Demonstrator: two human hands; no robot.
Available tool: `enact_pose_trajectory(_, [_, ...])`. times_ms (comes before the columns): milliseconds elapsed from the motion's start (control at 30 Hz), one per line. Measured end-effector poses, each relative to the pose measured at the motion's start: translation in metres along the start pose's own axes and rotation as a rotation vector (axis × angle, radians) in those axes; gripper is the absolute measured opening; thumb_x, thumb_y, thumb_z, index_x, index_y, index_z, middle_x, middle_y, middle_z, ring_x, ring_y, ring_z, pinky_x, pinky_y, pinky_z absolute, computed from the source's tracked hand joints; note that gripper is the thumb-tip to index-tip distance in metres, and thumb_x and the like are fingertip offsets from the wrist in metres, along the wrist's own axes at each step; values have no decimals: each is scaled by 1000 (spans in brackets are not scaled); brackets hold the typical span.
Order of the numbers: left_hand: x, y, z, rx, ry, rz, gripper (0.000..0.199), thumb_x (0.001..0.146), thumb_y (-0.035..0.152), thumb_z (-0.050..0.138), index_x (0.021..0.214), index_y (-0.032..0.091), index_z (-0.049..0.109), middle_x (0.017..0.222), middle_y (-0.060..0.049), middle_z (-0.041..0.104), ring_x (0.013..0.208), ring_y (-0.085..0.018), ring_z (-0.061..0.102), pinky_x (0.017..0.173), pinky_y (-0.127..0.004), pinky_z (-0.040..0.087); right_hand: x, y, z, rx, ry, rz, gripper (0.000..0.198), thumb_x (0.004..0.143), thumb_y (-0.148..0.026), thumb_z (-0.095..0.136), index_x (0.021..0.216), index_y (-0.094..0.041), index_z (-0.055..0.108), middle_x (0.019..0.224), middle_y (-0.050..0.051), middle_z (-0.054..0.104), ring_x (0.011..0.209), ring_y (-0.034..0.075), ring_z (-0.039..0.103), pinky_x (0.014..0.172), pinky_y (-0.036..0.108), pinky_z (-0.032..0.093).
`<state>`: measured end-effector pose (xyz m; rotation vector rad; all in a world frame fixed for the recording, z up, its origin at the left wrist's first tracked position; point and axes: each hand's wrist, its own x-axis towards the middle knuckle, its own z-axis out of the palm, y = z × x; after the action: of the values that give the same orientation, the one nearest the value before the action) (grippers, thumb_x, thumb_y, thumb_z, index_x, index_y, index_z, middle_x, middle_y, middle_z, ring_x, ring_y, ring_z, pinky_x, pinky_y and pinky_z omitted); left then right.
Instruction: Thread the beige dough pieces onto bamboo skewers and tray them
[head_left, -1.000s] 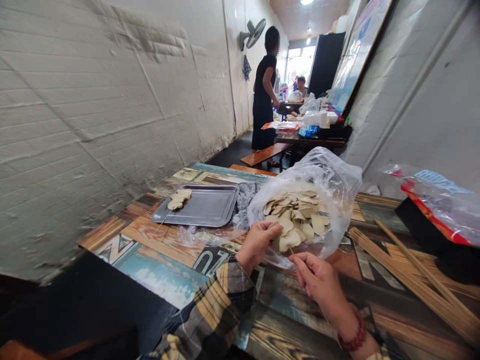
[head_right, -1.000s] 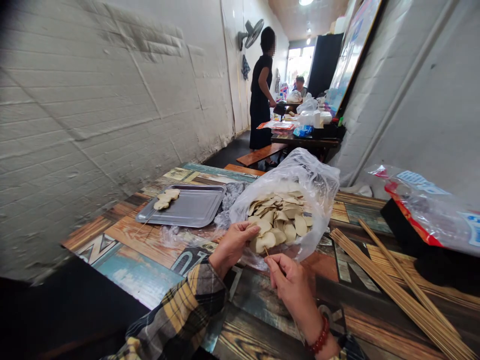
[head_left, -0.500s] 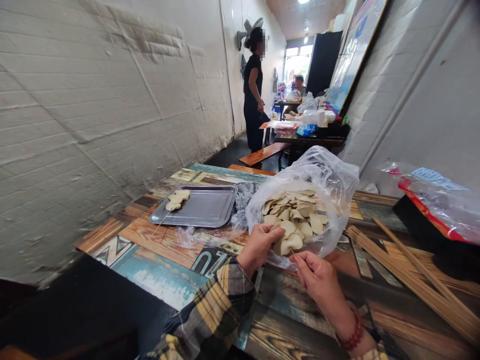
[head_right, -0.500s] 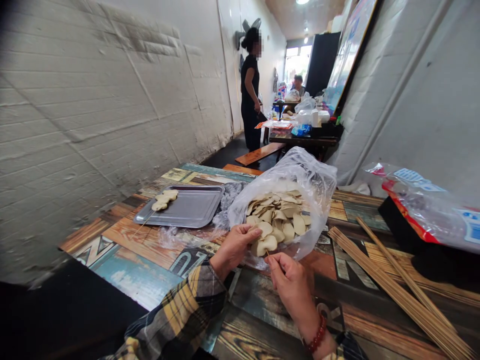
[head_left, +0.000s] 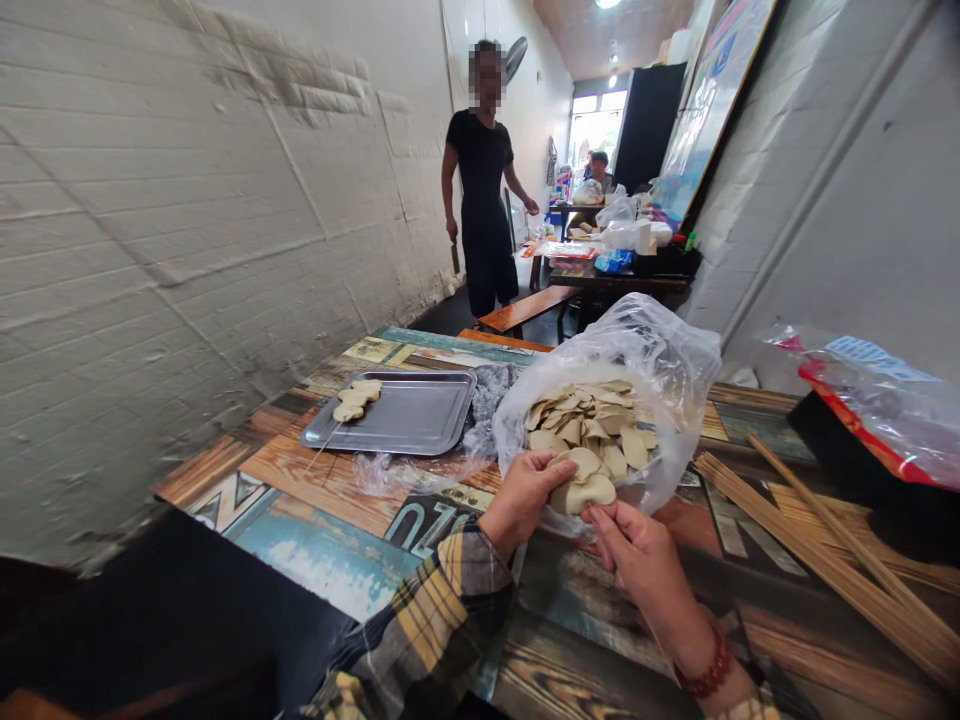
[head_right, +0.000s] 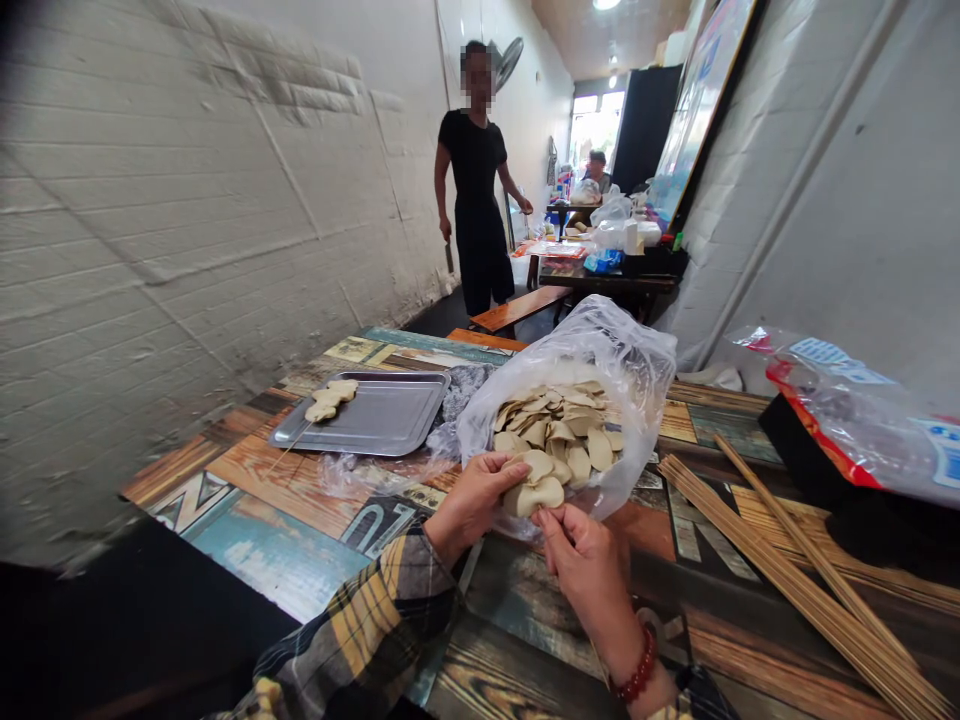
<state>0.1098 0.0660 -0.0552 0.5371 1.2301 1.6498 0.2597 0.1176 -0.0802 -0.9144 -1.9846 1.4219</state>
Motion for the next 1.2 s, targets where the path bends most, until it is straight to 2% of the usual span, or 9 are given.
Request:
enact_pose_trajectory(200, [-3,4,4,-60,-32,7,41,56,41,84,80,11,72,75,-4,67,64,-10,56,59,-20,42,-1,0,-3,31,32,29,48,80,-64,52,70,-20,67,40,-5,48,33,9,38,36,22,28])
enact_pose_trajectory(433, [-4,3,5,-39,-100,-8,47,52,37,87,88,12,71,82,-5,69,68,-12,60,65,-23,46,2,-2,-7,129,-19,119,45,79,-64,54,71,-20,61,43,-6,49,31,8,38,35,21,28])
enact_pose_trajectory(633, [-7,-1,8,22,-60,37,42,53,36,86,84,11,70,76,-2,67,64,-10,56,60,-20,41,5,1,-6,172,-23,95,39,79,-60,57,83,-21,58,51,-6,54,36,9,42,37,22,31])
enact_pose_trajectory(833, [-8,4,9,115,-145,25,40,61,36,80,91,11,71,78,-3,67,63,-10,54,58,-20,40,7,-4,-12,253,-4,76,39,77,-58,61,73,-21,54,51,-7,50,37,8,39,37,22,29])
enact_pose_trajectory(900, [-5,9,5,144,-65,73,38,64,37,77,91,11,70,74,-3,67,60,-11,54,57,-21,40,8,-8,-18,274,35,63,38,77,-56,63,70,-20,53,52,-7,49,38,7,38,37,22,30])
enact_pose_trajectory(1000, [3,17,-7,193,153,197,29,70,34,71,89,13,69,73,-4,67,59,-11,55,57,-22,41,11,-12,-28,310,136,56,37,76,-55,65,71,-20,54,52,-7,49,40,7,38,37,21,29])
enact_pose_trajectory(1067, [9,20,-16,269,255,286,23,72,31,68,88,14,70,75,-4,68,61,-12,56,58,-23,41,13,-14,-34,329,184,49,37,75,-55,66,71,-20,53,52,-7,48,40,7,37,37,21,29])
enact_pose_trajectory(1133, [14,20,-23,394,307,373,18,74,29,66,85,16,71,77,-5,69,67,-15,58,61,-24,42,14,-15,-39,355,202,37,37,75,-54,67,70,-20,52,53,-6,48,41,7,38,37,20,30])
enact_pose_trajectory(1200, [16,18,-26,574,299,469,14,76,26,65,84,17,72,82,-6,69,76,-17,60,69,-26,43,14,-15,-40,385,203,33,36,75,-52,68,70,-20,52,54,-6,48,41,7,38,36,20,30])
